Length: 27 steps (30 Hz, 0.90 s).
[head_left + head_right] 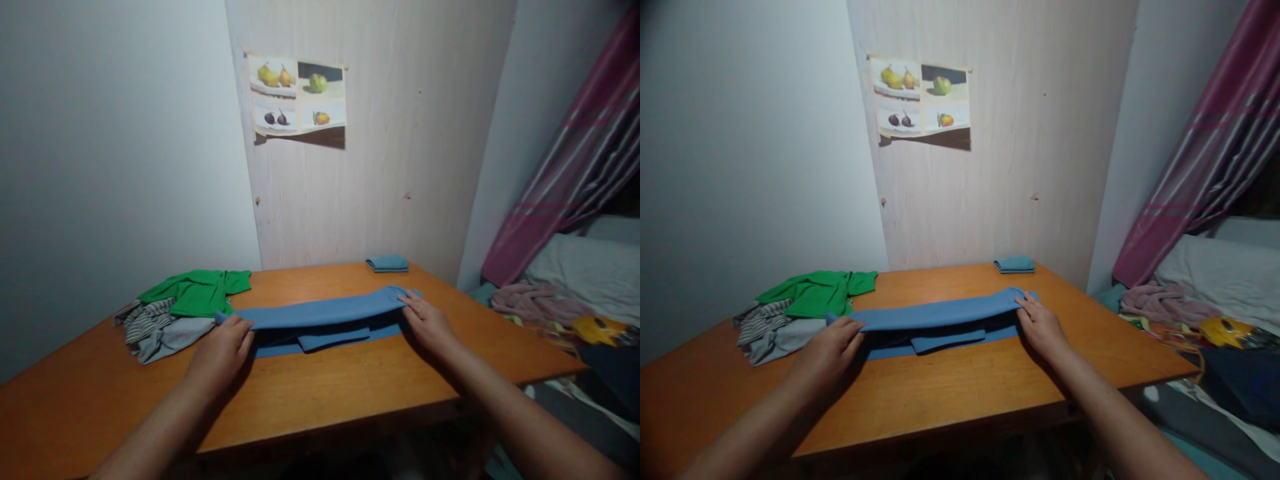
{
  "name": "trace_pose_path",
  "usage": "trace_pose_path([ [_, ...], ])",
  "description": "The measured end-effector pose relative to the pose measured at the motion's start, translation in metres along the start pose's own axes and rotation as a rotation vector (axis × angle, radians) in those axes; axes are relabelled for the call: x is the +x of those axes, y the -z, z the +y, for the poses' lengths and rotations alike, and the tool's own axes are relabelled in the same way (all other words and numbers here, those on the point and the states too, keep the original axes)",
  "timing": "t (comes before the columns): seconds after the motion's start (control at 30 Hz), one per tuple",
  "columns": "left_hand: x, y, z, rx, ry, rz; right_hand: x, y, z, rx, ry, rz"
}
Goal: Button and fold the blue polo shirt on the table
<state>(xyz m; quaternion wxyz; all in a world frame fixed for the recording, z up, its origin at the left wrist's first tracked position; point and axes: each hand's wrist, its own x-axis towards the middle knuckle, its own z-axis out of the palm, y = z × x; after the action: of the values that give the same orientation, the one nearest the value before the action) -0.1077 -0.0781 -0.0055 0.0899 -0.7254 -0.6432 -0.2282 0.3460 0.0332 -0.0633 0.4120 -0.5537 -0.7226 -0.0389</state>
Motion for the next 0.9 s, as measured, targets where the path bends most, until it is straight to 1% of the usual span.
trace_pose_path([
  [0.1,-0.006,-0.005,-0.001,0.043,-0.052,-0.011,-0.005,0.0,0.001,-0.021,0.011,-0.019],
  [0.23,-0.014,-0.011,-0.003,0.049,-0.089,-0.026,-0.011,-0.003,0.007,-0.038,0.023,-0.055],
  [0.33,-0.02,-0.016,-0.005,0.051,-0.09,-0.046,-0.016,-0.004,0.011,-0.05,0.03,-0.083],
  [0.53,-0.026,-0.027,-0.009,0.056,-0.074,-0.072,-0.021,-0.004,0.011,-0.063,0.03,-0.092],
  [0.63,-0.029,-0.027,-0.006,0.073,-0.062,-0.089,-0.024,-0.004,0.013,-0.056,0.016,-0.105],
  [0.77,-0.035,-0.02,-0.003,0.123,-0.032,-0.117,-0.028,-0.005,0.019,-0.077,0.008,-0.132],
  [0.9,-0.039,-0.016,-0.008,0.133,-0.031,-0.114,-0.03,-0.003,0.025,-0.14,-0.009,-0.145],
])
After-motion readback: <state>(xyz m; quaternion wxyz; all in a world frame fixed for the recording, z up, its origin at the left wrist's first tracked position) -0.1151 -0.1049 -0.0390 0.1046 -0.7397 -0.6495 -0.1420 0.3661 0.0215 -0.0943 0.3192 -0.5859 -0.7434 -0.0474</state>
